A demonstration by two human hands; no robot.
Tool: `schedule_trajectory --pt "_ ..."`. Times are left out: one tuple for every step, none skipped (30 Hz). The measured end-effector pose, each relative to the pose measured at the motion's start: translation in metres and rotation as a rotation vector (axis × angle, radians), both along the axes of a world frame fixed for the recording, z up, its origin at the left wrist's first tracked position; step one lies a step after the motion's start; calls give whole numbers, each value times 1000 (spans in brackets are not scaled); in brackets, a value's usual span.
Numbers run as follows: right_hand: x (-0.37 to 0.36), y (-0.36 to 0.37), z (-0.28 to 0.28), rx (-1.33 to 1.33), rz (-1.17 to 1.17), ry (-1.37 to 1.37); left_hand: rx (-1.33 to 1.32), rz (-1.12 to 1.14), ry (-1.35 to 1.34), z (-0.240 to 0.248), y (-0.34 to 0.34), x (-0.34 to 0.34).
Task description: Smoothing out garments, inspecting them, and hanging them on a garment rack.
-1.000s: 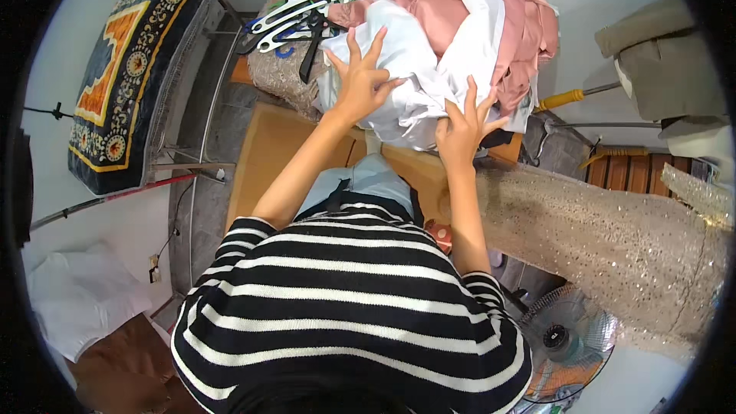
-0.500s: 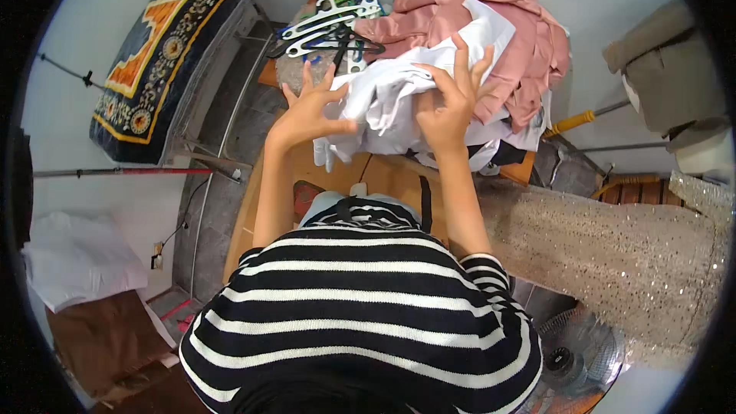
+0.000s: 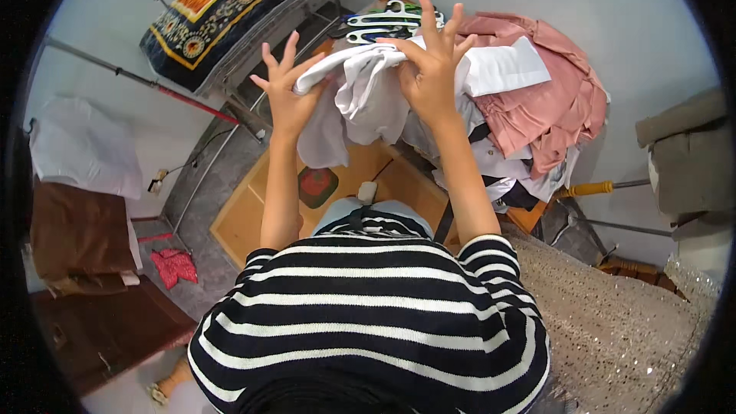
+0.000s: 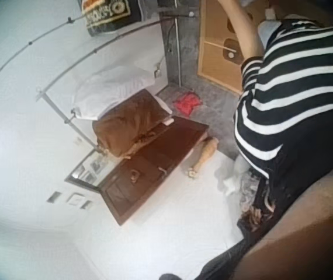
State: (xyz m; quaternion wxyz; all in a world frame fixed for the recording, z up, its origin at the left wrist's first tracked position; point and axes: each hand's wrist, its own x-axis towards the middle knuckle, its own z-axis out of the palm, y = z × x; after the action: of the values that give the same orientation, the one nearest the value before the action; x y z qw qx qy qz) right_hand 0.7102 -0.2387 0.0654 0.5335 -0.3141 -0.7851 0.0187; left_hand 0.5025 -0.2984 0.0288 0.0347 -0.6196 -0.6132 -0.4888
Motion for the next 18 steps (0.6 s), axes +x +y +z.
schedule_trajectory --pt "-3 3 -3 1 11 -31 11 36 14 4 -7 -2" --pt "-8 2 -3 0 25 -63 18 74 27 13 -14 -4" --pt "-15 -1 -4 -9 56 -55 18 94 29 18 -21 -4" --pt "-22 -5 -4 -8 75 -53 -10 104 42 23 -27 -2" --pt "-31 -10 -4 -3 117 -61 -37 121 56 26 -33 -2" --pt "-39 -14 -5 4 158 -69 -96 174 146 27 -40 -3" --pt "-46 -19 -7 3 169 -68 -150 216 139 26 -45 -5" --pt "-48 -20 -10 6 185 -67 -203 251 130 24 -48 -6" --pt "-50 -20 -14 -7 192 -48 -202 265 129 22 -53 -8" --pt "-52 -20 -16 -21 199 -30 -211 288 129 20 -59 -12" --pt "-55 -22 -17 -7 189 -51 -226 312 128 18 -66 -17" --pt "-57 -22 -17 -9 201 -52 -228 324 127 16 -70 -23" --pt "-58 -19 -17 20 169 -90 -209 340 140 14 -71 -32" --pt "-57 -13 -16 49 134 -131 -188 354 151 11 -72 -40" --pt "-52 -1 -15 73 76 -134 -141 386 48 8 -75 -50" --pt "-44 19 -22 40 16 -115 -140 394 45 6 -78 -59" --pt "-37 39 -27 11 -39 -92 -119 491 -17 5 -80 -71" --pt "-33 49 -24 -87 -120 -69 -98 586 -82 5 -82 -83"
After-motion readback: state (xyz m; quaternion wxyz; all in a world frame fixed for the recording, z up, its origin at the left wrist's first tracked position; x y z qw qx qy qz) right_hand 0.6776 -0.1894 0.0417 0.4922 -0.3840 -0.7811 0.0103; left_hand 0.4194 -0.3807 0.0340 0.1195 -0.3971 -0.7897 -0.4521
